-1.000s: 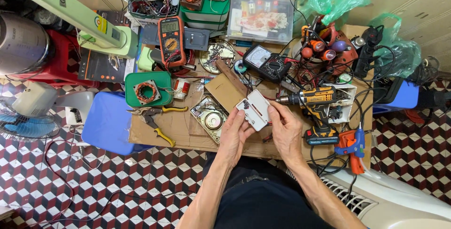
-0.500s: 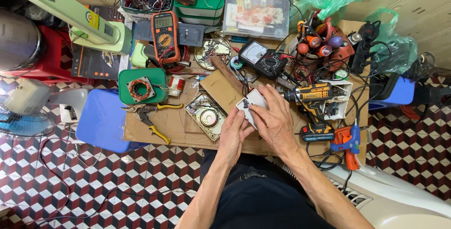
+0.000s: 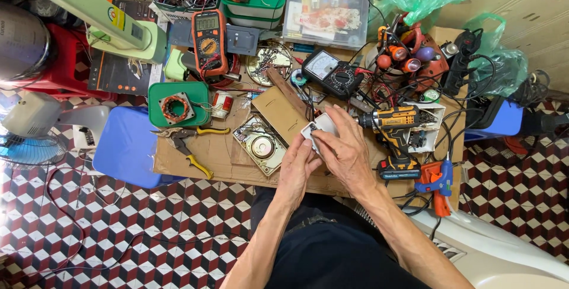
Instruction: Repairing and testing electrical components on a cluttered workbench, using pliers and a multimeter.
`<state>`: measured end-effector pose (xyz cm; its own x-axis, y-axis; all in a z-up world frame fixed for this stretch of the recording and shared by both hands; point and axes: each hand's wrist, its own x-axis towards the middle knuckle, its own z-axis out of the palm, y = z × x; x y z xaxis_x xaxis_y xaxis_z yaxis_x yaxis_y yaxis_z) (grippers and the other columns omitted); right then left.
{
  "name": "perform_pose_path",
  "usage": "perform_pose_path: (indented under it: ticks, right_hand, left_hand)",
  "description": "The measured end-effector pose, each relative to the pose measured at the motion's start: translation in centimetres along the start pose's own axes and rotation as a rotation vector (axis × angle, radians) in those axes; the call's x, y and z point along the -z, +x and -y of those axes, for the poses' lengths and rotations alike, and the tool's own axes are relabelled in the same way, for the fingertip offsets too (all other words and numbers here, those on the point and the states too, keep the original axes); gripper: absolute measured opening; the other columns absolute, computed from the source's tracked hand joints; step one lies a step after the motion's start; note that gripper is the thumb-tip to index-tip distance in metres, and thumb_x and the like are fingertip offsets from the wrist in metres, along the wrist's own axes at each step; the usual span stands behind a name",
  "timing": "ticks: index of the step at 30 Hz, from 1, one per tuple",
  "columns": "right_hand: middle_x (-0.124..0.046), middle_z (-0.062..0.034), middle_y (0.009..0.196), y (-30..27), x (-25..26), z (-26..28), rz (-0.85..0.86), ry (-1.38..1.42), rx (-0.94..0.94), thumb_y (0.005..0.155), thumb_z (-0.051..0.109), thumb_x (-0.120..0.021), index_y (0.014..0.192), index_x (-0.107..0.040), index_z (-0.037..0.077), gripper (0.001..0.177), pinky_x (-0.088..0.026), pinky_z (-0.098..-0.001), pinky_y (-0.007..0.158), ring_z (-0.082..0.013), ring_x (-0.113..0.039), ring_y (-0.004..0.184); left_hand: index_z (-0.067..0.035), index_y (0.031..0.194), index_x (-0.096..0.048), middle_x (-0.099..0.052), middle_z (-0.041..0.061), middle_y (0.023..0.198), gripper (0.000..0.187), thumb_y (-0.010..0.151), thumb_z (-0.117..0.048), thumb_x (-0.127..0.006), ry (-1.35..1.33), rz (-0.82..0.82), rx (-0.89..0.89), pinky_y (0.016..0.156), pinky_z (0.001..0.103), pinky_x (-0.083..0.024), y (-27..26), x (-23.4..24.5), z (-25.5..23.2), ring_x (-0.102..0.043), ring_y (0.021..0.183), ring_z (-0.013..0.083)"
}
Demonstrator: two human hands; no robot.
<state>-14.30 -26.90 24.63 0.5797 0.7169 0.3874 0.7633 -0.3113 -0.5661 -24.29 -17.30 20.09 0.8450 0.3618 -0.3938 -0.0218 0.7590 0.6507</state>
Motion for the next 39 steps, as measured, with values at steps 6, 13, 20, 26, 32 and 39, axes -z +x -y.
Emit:
perform_pose_path:
  ticks: [6, 13, 20, 26, 32, 39]
  right_hand:
    - [-0.056, -0.0198, 0.145, -0.2, -0.2, -0.4, 0.021, -0.007, 0.002, 0.086, 0.006, -0.078, 0.107, -0.075, 0.002, 0.022, -0.042, -0.0497, 0.112, -0.0411, -0.050, 0.139]
    - [-0.056, -0.0211, 0.145, 0.0, -0.3, -0.3, 0.048, -0.011, 0.002, 0.085, 0.007, -0.078, 0.106, -0.075, 0.003, 0.022, -0.041, -0.0508, 0.111, -0.0422, -0.049, 0.139]
    - [-0.056, -0.0205, 0.145, -0.2, -0.7, -0.4, 0.063, -0.006, -0.055, 0.086, 0.008, -0.076, 0.104, -0.073, 0.001, 0.019, -0.039, -0.0508, 0.113, -0.0410, -0.047, 0.141]
    - [-0.053, -0.0185, 0.150, -0.1, 0.0, -0.3, 0.038, 0.311, -0.269, 0.091, 0.009, -0.073, 0.103, -0.073, 0.001, 0.015, -0.037, -0.0453, 0.116, -0.0342, -0.045, 0.144]
    - [-0.063, -0.0140, 0.140, -1.2, 0.6, -2.0, -0.105, 0.824, -0.608, 0.098, 0.010, -0.067, 0.110, -0.070, 0.000, 0.016, -0.048, -0.0344, 0.107, -0.0228, -0.060, 0.127]
    - [-0.073, -0.0083, 0.114, -2.1, 0.9, 1.1, 0.033, 0.713, -0.762, 0.101, 0.014, -0.061, 0.116, -0.069, 0.005, 0.019, -0.059, -0.0290, 0.081, -0.0119, -0.066, 0.095]
  left_hand:
    - [-0.006, 0.152, -0.042, -0.058, 0.008, 0.139, 0.049, 0.106, -0.025, -0.046, -0.003, -0.045, 0.023, 0.100, 0.035, -0.050, 0.4, 0.6, 1.3, -0.058, 0.127, 0.0181]
    - [-0.007, 0.152, -0.042, -0.058, 0.008, 0.141, 0.052, 0.106, -0.030, -0.046, 0.100, -0.053, 0.036, 0.102, 0.036, -0.051, 0.1, 0.2, 0.8, -0.058, 0.129, 0.0200]
    - [-0.010, 0.153, -0.043, -0.058, 0.008, 0.140, 0.053, 0.106, -0.034, -0.046, 0.126, -0.036, 0.035, 0.103, 0.034, -0.051, -0.1, 0.0, 0.7, -0.058, 0.128, 0.0181]
    - [-0.004, 0.149, -0.043, -0.059, 0.010, 0.138, 0.050, 0.105, -0.027, -0.048, -0.036, -0.053, 0.034, 0.100, 0.037, -0.053, 0.4, 0.8, 1.3, -0.060, 0.125, 0.0199]
    - [-0.001, 0.146, -0.044, -0.061, 0.011, 0.136, 0.049, 0.105, -0.025, -0.049, -0.102, -0.049, 0.022, 0.099, 0.036, -0.054, 0.5, 1.4, 0.7, -0.061, 0.125, 0.0215]
    - [-0.002, 0.145, -0.046, -0.062, 0.011, 0.133, 0.047, 0.104, -0.025, -0.052, -0.130, -0.067, 0.036, 0.097, 0.035, -0.054, 0.9, 1.8, 0.8, -0.062, 0.123, 0.0205]
